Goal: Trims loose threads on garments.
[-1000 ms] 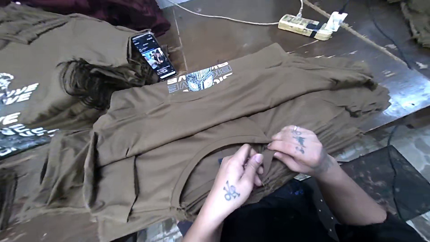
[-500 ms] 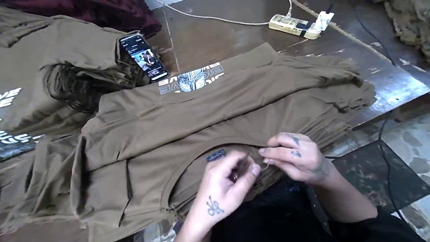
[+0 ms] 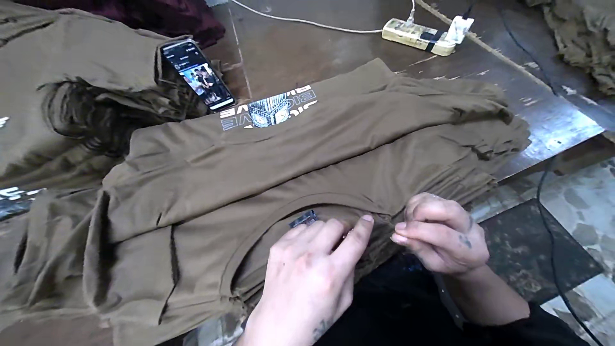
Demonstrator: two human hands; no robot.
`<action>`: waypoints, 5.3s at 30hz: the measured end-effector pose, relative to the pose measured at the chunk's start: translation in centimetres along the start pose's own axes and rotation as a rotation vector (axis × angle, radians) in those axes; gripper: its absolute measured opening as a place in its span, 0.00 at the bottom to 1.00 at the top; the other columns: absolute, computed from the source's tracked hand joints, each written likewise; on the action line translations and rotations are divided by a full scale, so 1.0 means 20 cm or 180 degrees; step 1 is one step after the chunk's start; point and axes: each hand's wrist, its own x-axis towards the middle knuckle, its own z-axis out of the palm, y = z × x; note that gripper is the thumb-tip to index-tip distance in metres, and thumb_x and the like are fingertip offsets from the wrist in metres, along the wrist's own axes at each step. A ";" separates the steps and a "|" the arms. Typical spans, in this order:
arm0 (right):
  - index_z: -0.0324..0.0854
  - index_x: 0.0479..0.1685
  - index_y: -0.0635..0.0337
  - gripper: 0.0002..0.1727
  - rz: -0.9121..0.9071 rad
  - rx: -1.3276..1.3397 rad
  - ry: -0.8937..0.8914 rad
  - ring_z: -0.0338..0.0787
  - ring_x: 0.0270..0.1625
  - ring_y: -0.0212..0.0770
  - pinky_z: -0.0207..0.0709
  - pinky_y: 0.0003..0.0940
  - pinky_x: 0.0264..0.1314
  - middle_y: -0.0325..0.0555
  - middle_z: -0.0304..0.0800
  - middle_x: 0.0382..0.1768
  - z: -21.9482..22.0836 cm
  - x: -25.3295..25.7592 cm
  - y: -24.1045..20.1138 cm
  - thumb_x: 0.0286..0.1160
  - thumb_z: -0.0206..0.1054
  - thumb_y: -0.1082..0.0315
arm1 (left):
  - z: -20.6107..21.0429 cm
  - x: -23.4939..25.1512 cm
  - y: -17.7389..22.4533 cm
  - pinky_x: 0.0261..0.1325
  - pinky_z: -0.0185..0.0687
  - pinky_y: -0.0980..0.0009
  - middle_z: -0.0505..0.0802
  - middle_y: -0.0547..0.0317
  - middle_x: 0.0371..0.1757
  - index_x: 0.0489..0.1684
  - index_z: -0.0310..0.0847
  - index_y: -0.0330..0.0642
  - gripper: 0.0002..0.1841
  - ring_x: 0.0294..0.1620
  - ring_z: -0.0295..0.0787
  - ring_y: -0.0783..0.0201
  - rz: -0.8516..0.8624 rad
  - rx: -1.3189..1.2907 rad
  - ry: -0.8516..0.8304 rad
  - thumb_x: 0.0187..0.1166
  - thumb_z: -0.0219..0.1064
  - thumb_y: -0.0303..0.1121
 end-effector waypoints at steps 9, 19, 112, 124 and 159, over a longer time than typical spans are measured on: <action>0.81 0.41 0.51 0.09 -0.0116 0.0596 -0.0598 0.82 0.39 0.36 0.79 0.30 0.50 0.40 0.79 0.34 0.09 0.05 -0.25 0.86 0.65 0.57 | -0.03 -0.07 -0.06 0.33 0.81 0.69 0.92 0.59 0.40 0.67 0.86 0.51 0.18 0.34 0.87 0.66 -0.0560 -0.0419 0.0337 0.86 0.60 0.43; 0.83 0.28 0.56 0.21 -0.0279 0.0982 -0.1051 0.90 0.49 0.45 0.76 0.41 0.74 0.47 0.89 0.34 0.58 0.16 -0.33 0.88 0.61 0.53 | -0.35 -0.46 -0.29 0.24 0.72 0.63 0.79 0.68 0.18 0.29 0.82 0.48 0.23 0.19 0.76 0.69 -0.3052 -0.0107 -0.0750 0.78 0.62 0.59; 0.83 0.51 0.78 0.18 0.1091 -0.2003 -0.1830 0.85 0.61 0.79 0.72 0.74 0.66 0.78 0.86 0.53 -0.41 0.58 0.44 0.88 0.58 0.66 | -0.60 -0.40 -0.72 0.38 0.81 0.46 0.90 0.40 0.38 0.55 0.81 0.30 0.20 0.34 0.88 0.50 -0.2264 0.0886 0.0777 0.90 0.53 0.42; 0.82 0.62 0.68 0.24 0.1690 -0.1466 -0.1578 0.81 0.71 0.73 0.68 0.76 0.72 0.71 0.82 0.66 -0.14 0.52 1.24 0.92 0.55 0.53 | -0.29 -0.44 -0.75 0.72 0.78 0.43 0.88 0.40 0.69 0.63 0.87 0.39 0.20 0.73 0.82 0.40 -0.1428 0.1218 0.0851 0.76 0.57 0.29; 0.72 0.86 0.33 0.42 0.1452 -0.1903 -0.2948 0.53 0.94 0.66 0.40 0.82 0.85 0.56 0.63 0.90 -0.09 0.46 0.92 0.76 0.48 0.23 | -1.09 -0.90 -1.36 0.60 0.70 0.20 0.89 0.25 0.57 0.52 0.89 0.35 0.16 0.64 0.83 0.25 -0.4860 0.1460 0.0091 0.78 0.67 0.39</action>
